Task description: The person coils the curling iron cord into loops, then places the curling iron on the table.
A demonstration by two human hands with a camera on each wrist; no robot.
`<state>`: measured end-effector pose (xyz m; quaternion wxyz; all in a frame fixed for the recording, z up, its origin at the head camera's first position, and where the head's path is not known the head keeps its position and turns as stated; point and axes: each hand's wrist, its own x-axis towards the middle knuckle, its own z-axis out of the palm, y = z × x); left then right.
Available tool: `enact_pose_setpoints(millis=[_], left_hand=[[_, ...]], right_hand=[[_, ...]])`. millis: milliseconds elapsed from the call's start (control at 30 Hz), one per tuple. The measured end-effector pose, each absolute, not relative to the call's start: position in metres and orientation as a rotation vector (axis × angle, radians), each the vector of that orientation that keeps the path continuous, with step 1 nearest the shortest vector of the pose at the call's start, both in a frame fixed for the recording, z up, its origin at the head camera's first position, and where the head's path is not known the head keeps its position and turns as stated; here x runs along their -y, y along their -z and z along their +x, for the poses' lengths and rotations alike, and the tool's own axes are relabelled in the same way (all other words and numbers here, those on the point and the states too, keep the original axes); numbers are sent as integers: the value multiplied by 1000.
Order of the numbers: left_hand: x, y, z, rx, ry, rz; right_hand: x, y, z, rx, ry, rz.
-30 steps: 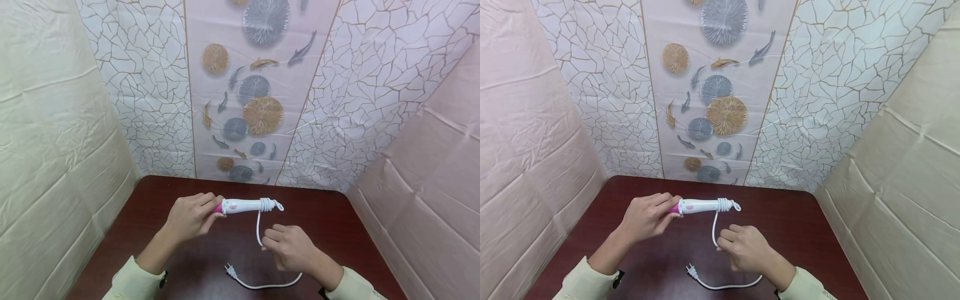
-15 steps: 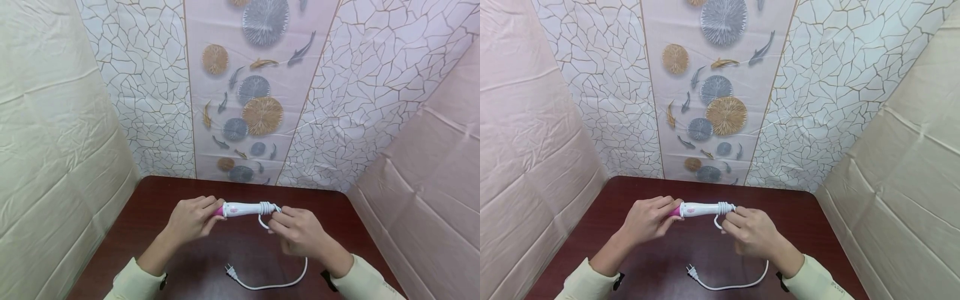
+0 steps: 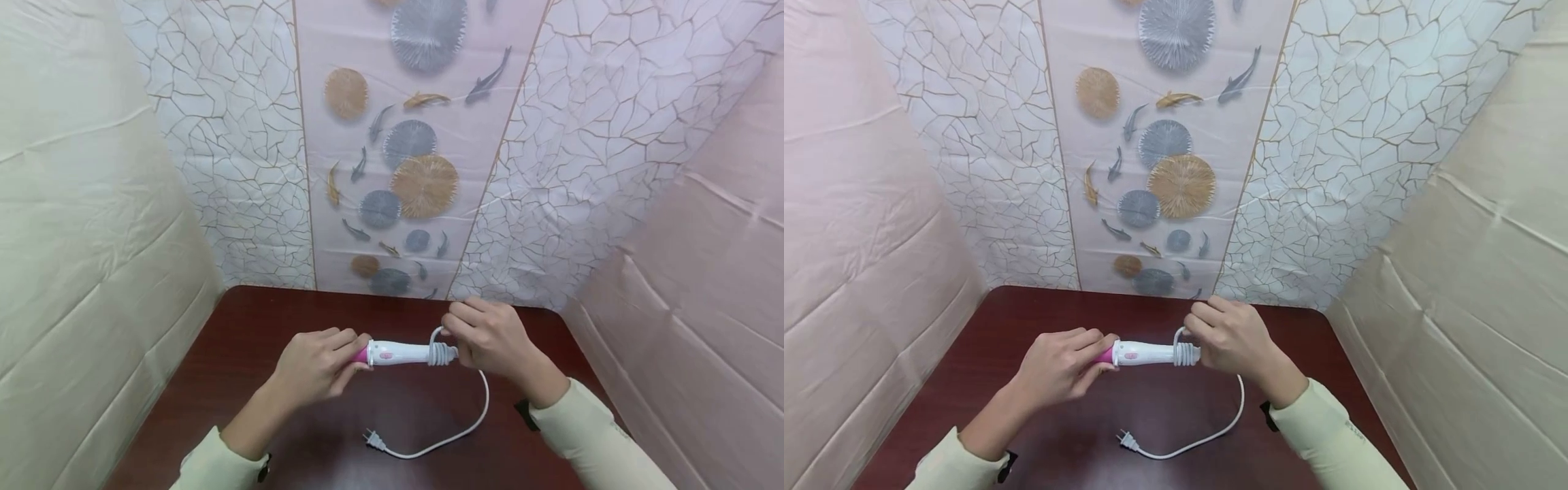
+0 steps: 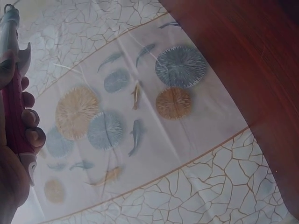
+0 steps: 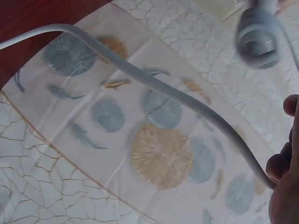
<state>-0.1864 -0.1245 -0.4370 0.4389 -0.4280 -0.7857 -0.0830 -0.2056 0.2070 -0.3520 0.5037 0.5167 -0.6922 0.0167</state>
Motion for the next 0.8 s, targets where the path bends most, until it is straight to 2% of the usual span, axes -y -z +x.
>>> enact_pose_setpoints(millis=[467, 800], left_hand=[[122, 426, -178, 1893, 237, -1088], [124, 424, -177, 1919, 308, -1050]], right_hand=[[-220, 374, -241, 1854, -121, 1249], [-210, 422, -234, 2067, -417, 1211]])
